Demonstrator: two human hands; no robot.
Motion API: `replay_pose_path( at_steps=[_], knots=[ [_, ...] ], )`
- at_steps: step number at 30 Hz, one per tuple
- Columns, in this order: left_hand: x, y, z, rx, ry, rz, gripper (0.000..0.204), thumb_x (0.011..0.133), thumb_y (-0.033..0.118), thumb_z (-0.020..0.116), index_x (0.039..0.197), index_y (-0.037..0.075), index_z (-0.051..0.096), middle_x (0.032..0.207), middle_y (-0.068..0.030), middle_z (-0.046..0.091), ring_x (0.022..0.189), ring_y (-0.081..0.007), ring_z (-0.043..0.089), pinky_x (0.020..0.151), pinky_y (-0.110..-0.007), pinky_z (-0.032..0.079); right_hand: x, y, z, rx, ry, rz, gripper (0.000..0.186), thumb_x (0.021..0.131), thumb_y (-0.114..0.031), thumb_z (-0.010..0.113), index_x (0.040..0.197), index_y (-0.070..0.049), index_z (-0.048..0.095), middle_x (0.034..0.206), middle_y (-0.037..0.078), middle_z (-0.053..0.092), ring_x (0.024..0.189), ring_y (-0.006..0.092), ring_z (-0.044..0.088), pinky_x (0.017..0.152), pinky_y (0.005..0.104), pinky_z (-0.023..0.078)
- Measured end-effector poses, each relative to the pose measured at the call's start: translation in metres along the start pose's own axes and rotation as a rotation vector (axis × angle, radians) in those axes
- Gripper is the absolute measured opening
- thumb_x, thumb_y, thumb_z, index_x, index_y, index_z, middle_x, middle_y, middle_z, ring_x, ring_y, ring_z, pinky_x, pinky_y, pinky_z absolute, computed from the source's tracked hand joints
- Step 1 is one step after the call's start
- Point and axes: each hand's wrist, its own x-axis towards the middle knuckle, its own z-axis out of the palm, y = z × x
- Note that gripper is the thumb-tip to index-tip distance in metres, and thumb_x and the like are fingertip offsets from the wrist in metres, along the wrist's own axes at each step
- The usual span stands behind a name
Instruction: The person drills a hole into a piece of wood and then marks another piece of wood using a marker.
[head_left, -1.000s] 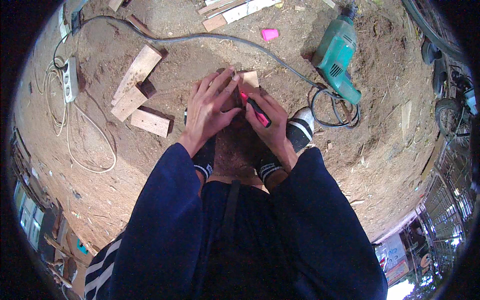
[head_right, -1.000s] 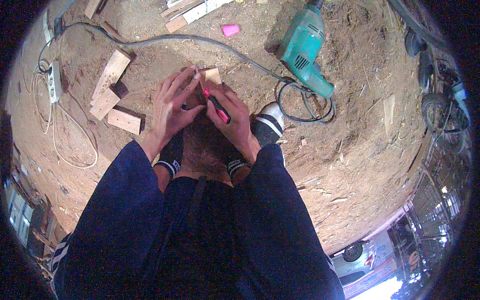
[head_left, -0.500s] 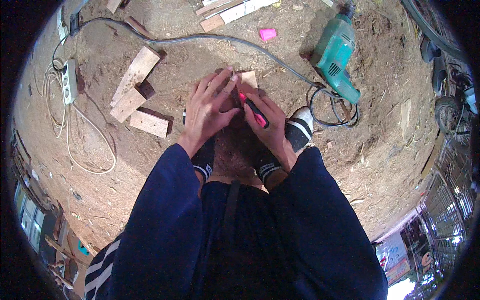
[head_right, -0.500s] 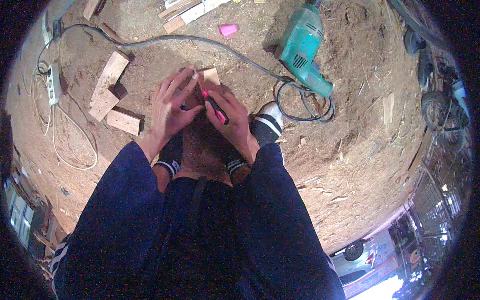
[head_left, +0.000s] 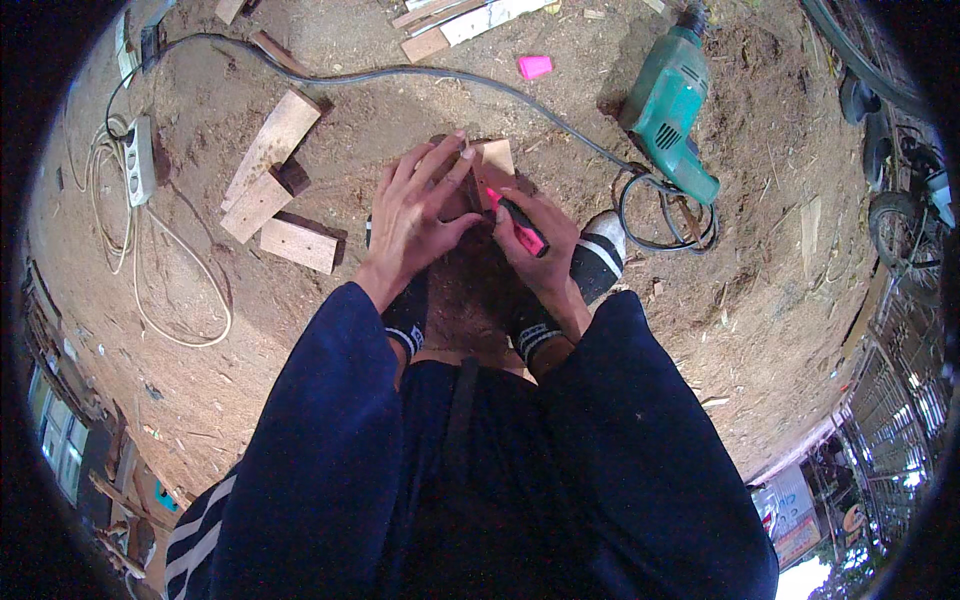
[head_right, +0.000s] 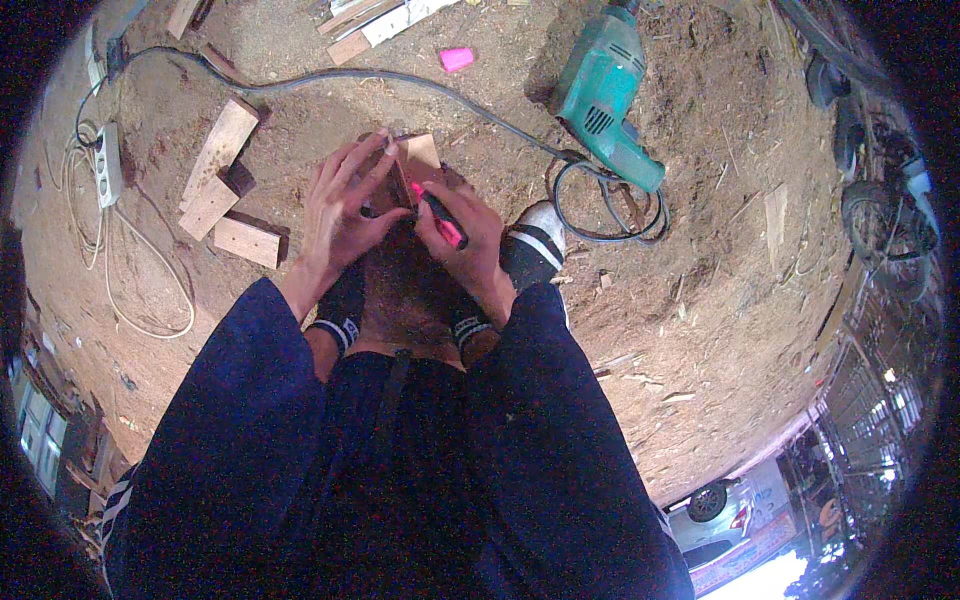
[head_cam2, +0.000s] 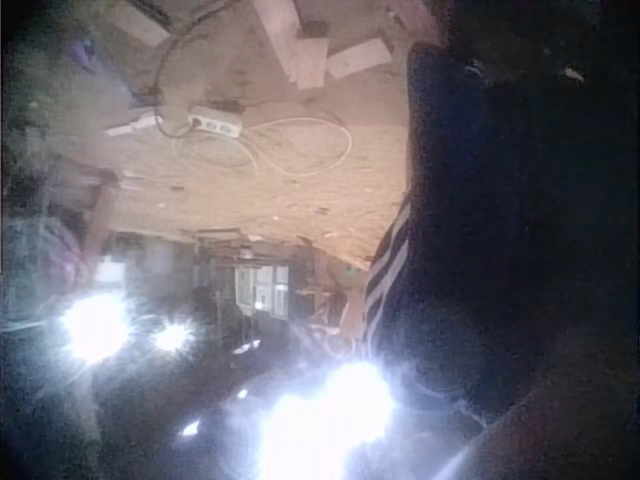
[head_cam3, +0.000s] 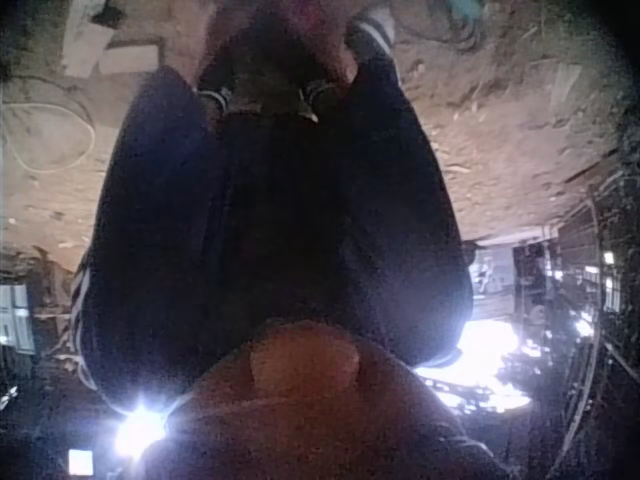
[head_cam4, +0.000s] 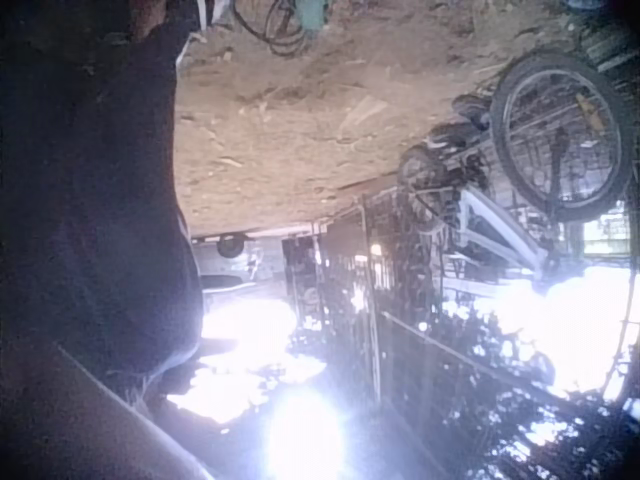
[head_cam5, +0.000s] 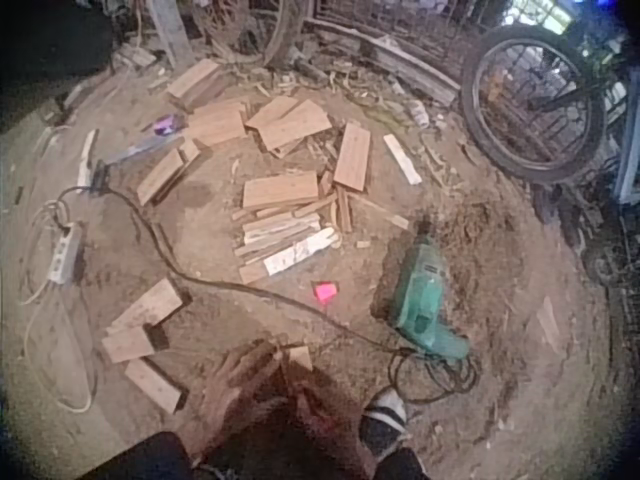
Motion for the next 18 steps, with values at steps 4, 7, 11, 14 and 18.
replay_pose_path(
  at_steps=[4, 7, 11, 14, 18],
  knots=[
    [0.0015, 0.0008, -0.0013, 0.004, 0.0, 0.002, 0.09, 0.062, 0.028, 0.091, 0.146, 0.021, 0.059, 0.156, -0.0023, 0.049, 0.133, -0.0309, 0.053, 0.107, -0.046, 0.045, -0.0014, -0.0006, -0.0001, -0.034, -0.078, 0.009, 0.029, 0.084, -0.001, 0.077, 0.113, -0.001, 0.074, 0.088, 0.014, 0.07, 0.075, 0.0241, 0.07, 0.067, 0.0331, 0.055],
    [0.002, 0.001, -0.0016, -0.005, -0.004, 0.007, 0.091, 0.062, 0.028, 0.091, 0.147, 0.021, 0.058, 0.157, -0.0024, 0.049, 0.132, -0.0311, 0.053, 0.107, -0.046, 0.045, 0.0003, 0.0043, 0.0044, -0.03, -0.025, -0.065, 0.03, 0.082, -0.005, 0.079, 0.112, -0.004, 0.074, 0.082, 0.012, 0.066, 0.069, 0.0269, 0.068, 0.06, 0.0359, 0.054],
    [0.0002, -0.0007, -0.0006, 0.017, 0.003, 0.016, 0.092, 0.063, 0.028, 0.09, 0.148, 0.021, 0.057, 0.157, -0.0029, 0.049, 0.132, -0.0313, 0.053, 0.106, -0.046, 0.045, 0.0014, 0.0035, 0.006, -0.027, -0.019, -0.074, 0.031, 0.082, -0.004, 0.079, 0.113, -0.003, 0.073, 0.082, 0.012, 0.065, 0.069, 0.0273, 0.067, 0.06, 0.0361, 0.054],
    [-0.0001, 0.0, -0.0008, 0.018, 0.008, 0.016, 0.092, 0.063, 0.028, 0.09, 0.148, 0.021, 0.057, 0.156, -0.0028, 0.049, 0.132, -0.0311, 0.053, 0.105, -0.046, 0.045, 0.0009, 0.0034, 0.0055, -0.034, -0.031, -0.063, 0.032, 0.082, -0.004, 0.079, 0.113, -0.003, 0.073, 0.082, 0.012, 0.065, 0.07, 0.0275, 0.067, 0.061, 0.0363, 0.054],
    [0.0008, 0.0014, -0.0012, 0.023, 0.002, 0.012, 0.091, 0.063, 0.027, 0.09, 0.148, 0.021, 0.057, 0.156, -0.0024, 0.05, 0.132, -0.0308, 0.053, 0.105, -0.045, 0.046, 0.0013, 0.0037, 0.0044, -0.038, -0.046, -0.044, 0.032, 0.082, -0.003, 0.079, 0.114, -0.002, 0.073, 0.083, 0.013, 0.066, 0.072, 0.0281, 0.067, 0.063, 0.0365, 0.054]
  ],
)
